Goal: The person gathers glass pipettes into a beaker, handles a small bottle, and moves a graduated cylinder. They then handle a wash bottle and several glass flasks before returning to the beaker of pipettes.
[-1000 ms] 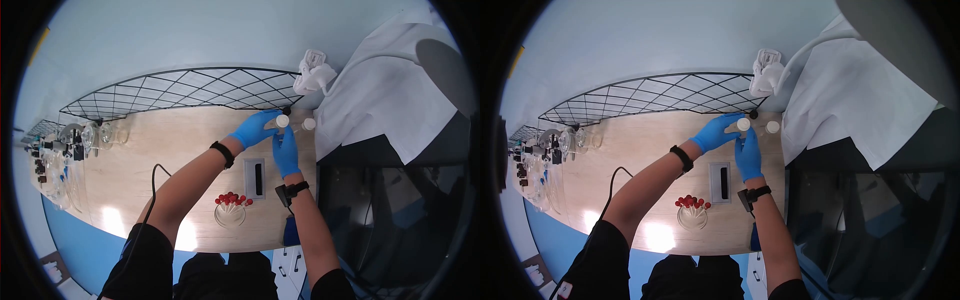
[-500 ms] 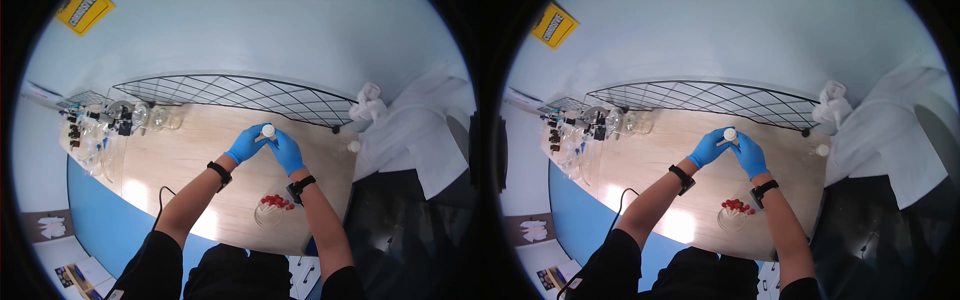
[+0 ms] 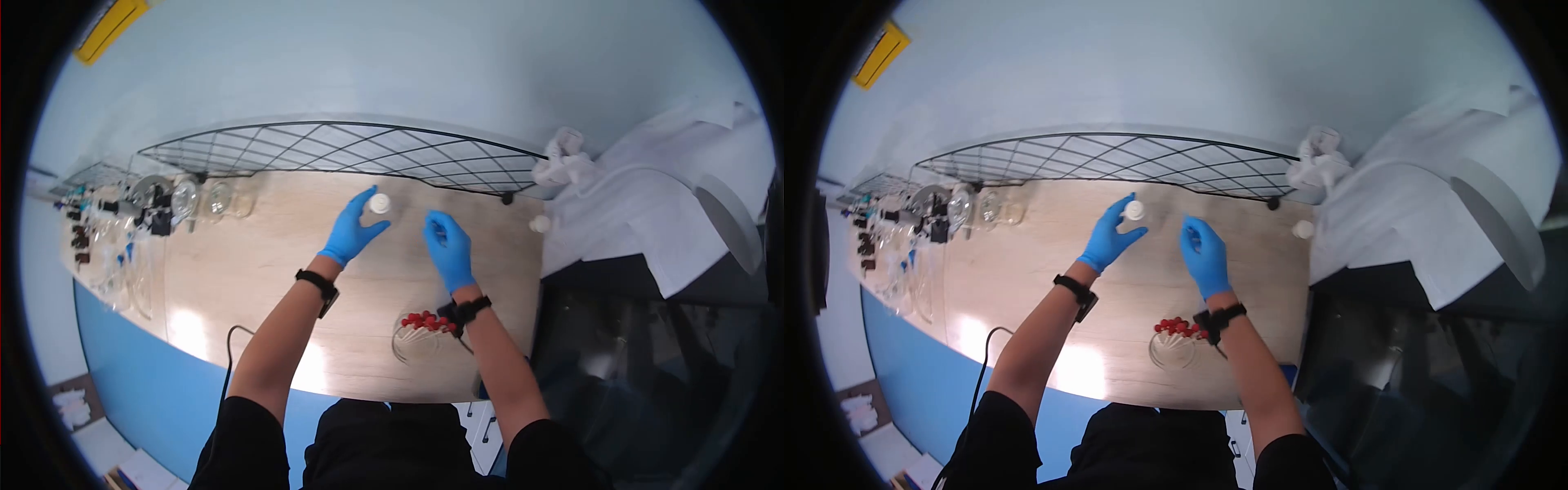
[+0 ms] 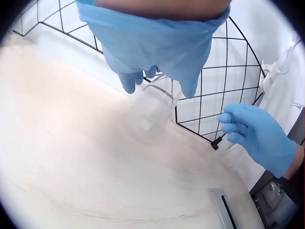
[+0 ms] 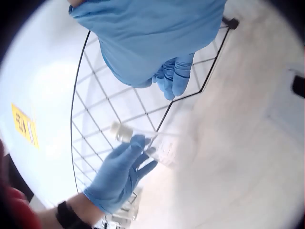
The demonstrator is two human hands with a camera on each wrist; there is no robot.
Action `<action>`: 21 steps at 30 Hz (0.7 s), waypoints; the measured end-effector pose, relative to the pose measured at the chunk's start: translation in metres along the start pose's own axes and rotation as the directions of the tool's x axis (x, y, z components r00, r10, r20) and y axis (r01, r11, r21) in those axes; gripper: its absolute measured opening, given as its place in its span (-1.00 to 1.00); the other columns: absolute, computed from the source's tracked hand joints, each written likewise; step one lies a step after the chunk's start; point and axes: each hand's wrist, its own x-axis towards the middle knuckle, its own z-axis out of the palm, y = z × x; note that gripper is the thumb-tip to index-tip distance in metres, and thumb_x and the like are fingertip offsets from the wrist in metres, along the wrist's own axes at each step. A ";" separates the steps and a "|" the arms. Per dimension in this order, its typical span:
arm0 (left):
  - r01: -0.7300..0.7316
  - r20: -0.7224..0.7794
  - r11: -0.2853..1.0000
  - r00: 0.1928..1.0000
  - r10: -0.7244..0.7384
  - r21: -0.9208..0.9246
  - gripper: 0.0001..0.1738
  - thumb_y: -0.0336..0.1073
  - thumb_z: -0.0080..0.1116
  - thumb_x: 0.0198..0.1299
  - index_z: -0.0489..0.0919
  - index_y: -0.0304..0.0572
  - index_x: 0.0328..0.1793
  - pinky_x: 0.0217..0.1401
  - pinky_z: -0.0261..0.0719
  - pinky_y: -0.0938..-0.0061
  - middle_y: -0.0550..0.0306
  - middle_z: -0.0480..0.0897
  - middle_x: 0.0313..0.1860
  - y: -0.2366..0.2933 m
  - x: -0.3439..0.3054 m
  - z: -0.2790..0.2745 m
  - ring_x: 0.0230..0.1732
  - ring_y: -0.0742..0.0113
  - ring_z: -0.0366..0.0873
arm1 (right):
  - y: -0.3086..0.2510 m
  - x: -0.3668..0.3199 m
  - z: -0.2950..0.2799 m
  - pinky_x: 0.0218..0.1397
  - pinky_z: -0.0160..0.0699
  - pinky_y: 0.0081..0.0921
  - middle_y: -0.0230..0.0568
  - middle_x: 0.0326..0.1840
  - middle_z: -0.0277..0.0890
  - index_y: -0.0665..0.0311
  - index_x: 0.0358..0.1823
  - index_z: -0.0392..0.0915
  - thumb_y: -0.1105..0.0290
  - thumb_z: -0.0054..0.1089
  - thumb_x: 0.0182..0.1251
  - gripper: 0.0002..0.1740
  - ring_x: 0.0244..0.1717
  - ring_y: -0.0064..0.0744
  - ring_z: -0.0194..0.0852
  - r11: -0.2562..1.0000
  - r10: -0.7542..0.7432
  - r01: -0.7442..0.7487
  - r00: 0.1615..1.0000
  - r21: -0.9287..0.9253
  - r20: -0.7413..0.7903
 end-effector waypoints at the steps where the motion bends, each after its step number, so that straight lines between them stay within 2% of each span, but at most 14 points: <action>1: -0.014 0.012 1.000 1.000 0.014 -0.022 -0.23 -0.26 0.41 0.08 0.34 -0.18 0.43 0.39 0.38 0.28 -0.09 0.46 0.34 0.001 0.002 0.005 0.36 0.04 0.41 | 0.010 -0.014 -0.016 -0.18 0.62 -0.47 -0.20 -0.15 0.64 0.30 0.14 0.50 0.41 0.17 0.39 -0.68 -0.25 -0.45 0.62 0.992 0.068 -0.055 0.991 0.110 -0.116; 3: -0.002 -0.050 1.000 0.999 0.001 -0.005 -0.11 -0.24 0.47 0.01 0.28 -0.19 0.47 0.43 0.34 0.29 -0.06 0.40 0.40 0.008 0.002 0.011 0.40 0.06 0.35 | 0.022 -0.042 -0.056 -0.15 0.63 -0.51 -0.26 -0.11 0.64 0.31 0.08 0.53 0.44 0.12 0.43 -0.75 -0.20 -0.49 0.62 0.950 0.244 -0.175 0.934 0.260 -0.262; 6: -0.064 -0.100 0.997 0.993 0.068 0.043 -0.21 -0.28 0.46 0.03 0.37 -0.17 0.41 0.37 0.40 0.30 -0.07 0.46 0.33 0.012 0.002 0.015 0.34 0.07 0.42 | 0.030 -0.071 -0.098 -0.08 0.64 -0.53 -0.25 -0.10 0.63 0.31 0.08 0.54 0.45 0.10 0.44 -0.76 -0.16 -0.47 0.62 0.927 0.327 -0.249 0.902 0.281 -0.281; 7: -0.055 -0.102 0.997 0.993 0.061 0.059 -0.21 -0.28 0.46 0.03 0.37 -0.17 0.41 0.37 0.40 0.30 -0.07 0.46 0.33 0.011 0.003 0.013 0.34 0.07 0.42 | 0.032 -0.069 -0.100 -0.08 0.64 -0.53 -0.25 -0.10 0.63 0.31 0.08 0.54 0.45 0.10 0.44 -0.76 -0.16 -0.47 0.62 0.922 0.333 -0.252 0.904 0.293 -0.268; 9: 0.093 -0.020 0.993 0.995 -0.095 -0.079 -0.33 -0.32 0.43 0.05 0.46 -0.14 0.34 0.30 0.46 0.31 -0.08 0.51 0.28 0.009 0.003 0.013 0.27 0.06 0.49 | 0.024 -0.060 -0.094 -0.05 0.63 -0.50 -0.20 -0.11 0.63 0.30 0.07 0.55 0.43 0.13 0.42 -0.75 -0.14 -0.44 0.62 0.938 0.268 -0.248 0.962 0.243 -0.053; 10: 0.101 -0.031 0.993 0.994 -0.103 -0.062 -0.33 -0.32 0.43 0.05 0.46 -0.14 0.34 0.30 0.46 0.31 -0.08 0.51 0.28 0.010 0.001 0.013 0.27 0.06 0.49 | 0.020 -0.049 -0.084 -0.05 0.63 -0.50 -0.20 -0.11 0.63 0.30 0.07 0.55 0.43 0.13 0.42 -0.75 -0.14 -0.44 0.62 0.934 0.264 -0.247 0.964 0.257 -0.036; 12: -0.008 -0.065 1.000 0.998 0.009 0.010 -0.42 -0.35 0.40 0.07 0.53 -0.11 0.28 0.23 0.51 0.33 -0.08 0.55 0.20 0.018 0.002 0.011 0.20 0.04 0.53 | 0.003 -0.021 -0.059 -0.04 0.61 -0.48 -0.26 0.02 0.58 0.28 0.14 0.48 0.45 0.13 0.43 -0.71 -0.08 -0.44 0.59 0.998 0.037 -0.047 0.978 0.043 0.207; 13: -0.007 -0.072 1.000 0.997 0.009 0.025 -0.42 -0.35 0.40 0.07 0.53 -0.11 0.28 0.23 0.51 0.33 -0.08 0.55 0.20 0.023 0.000 0.010 0.20 0.04 0.53 | -0.008 -0.010 -0.045 -0.04 0.61 -0.48 -0.26 0.02 0.58 0.28 0.14 0.48 0.45 0.13 0.43 -0.71 -0.08 -0.44 0.59 0.998 0.027 -0.040 0.977 0.057 0.214; 15: -0.060 -0.122 0.998 0.991 0.063 0.033 -0.39 -0.36 0.40 0.06 0.50 -0.13 0.30 0.22 0.51 0.33 -0.07 0.55 0.16 0.041 -0.009 -0.001 0.16 0.01 0.54 | -0.042 0.012 -0.014 0.00 0.61 -0.32 -0.16 0.13 0.53 0.22 0.22 0.42 0.32 0.23 0.36 -0.56 0.03 -0.30 0.56 0.997 0.077 -0.078 0.919 -0.013 0.388; 16: -0.050 -0.141 0.998 0.988 0.056 0.049 -0.39 -0.36 0.40 0.06 0.50 -0.13 0.30 0.22 0.51 0.33 -0.07 0.55 0.16 0.047 -0.010 -0.009 0.16 0.01 0.54 | -0.053 0.025 0.002 0.00 0.61 -0.32 -0.16 0.13 0.53 0.22 0.22 0.42 0.32 0.23 0.36 -0.56 0.03 -0.30 0.56 0.998 0.061 -0.066 0.911 -0.002 0.407; 18: -0.034 -0.239 0.998 0.970 0.046 0.055 -0.37 -0.37 0.41 0.06 0.47 -0.17 0.31 0.22 0.51 0.33 -0.06 0.56 0.12 0.048 -0.021 -0.027 0.13 0.01 0.54 | -0.069 0.043 0.040 0.05 0.59 -0.27 -0.08 0.24 0.44 0.21 0.29 0.34 0.26 0.27 0.31 -0.45 0.11 -0.16 0.53 0.963 -0.156 0.242 0.860 -0.120 0.486; 19: -0.049 -0.311 0.999 0.949 0.053 0.021 -0.37 -0.38 0.41 0.06 0.46 -0.18 0.30 0.21 0.52 0.31 -0.04 0.55 0.12 0.043 -0.024 -0.041 0.11 0.06 0.55 | -0.076 0.049 0.058 0.05 0.59 -0.27 -0.08 0.24 0.44 0.21 0.29 0.34 0.26 0.27 0.31 -0.45 0.11 -0.16 0.53 0.963 -0.162 0.248 0.844 -0.104 0.511; 20: -0.032 -0.333 0.999 0.942 0.040 0.029 -0.37 -0.38 0.41 0.06 0.46 -0.18 0.30 0.21 0.52 0.31 -0.04 0.55 0.12 0.032 -0.029 -0.055 0.11 0.06 0.55 | -0.081 0.058 0.074 0.07 0.57 -0.24 -0.03 0.22 0.44 0.22 0.28 0.34 0.24 0.27 0.30 -0.44 0.12 -0.08 0.52 0.932 -0.224 0.338 0.822 -0.132 0.523; 21: 0.031 -0.384 0.995 0.921 -0.065 -0.095 -0.39 -0.38 0.43 0.05 0.48 -0.19 0.27 0.22 0.53 0.33 0.00 0.55 0.12 0.022 -0.031 -0.068 0.14 0.13 0.56 | -0.088 0.066 0.090 0.09 0.56 -0.21 0.03 0.21 0.44 0.23 0.28 0.34 0.21 0.26 0.29 -0.42 0.12 0.00 0.50 0.889 -0.287 0.428 0.796 -0.162 0.533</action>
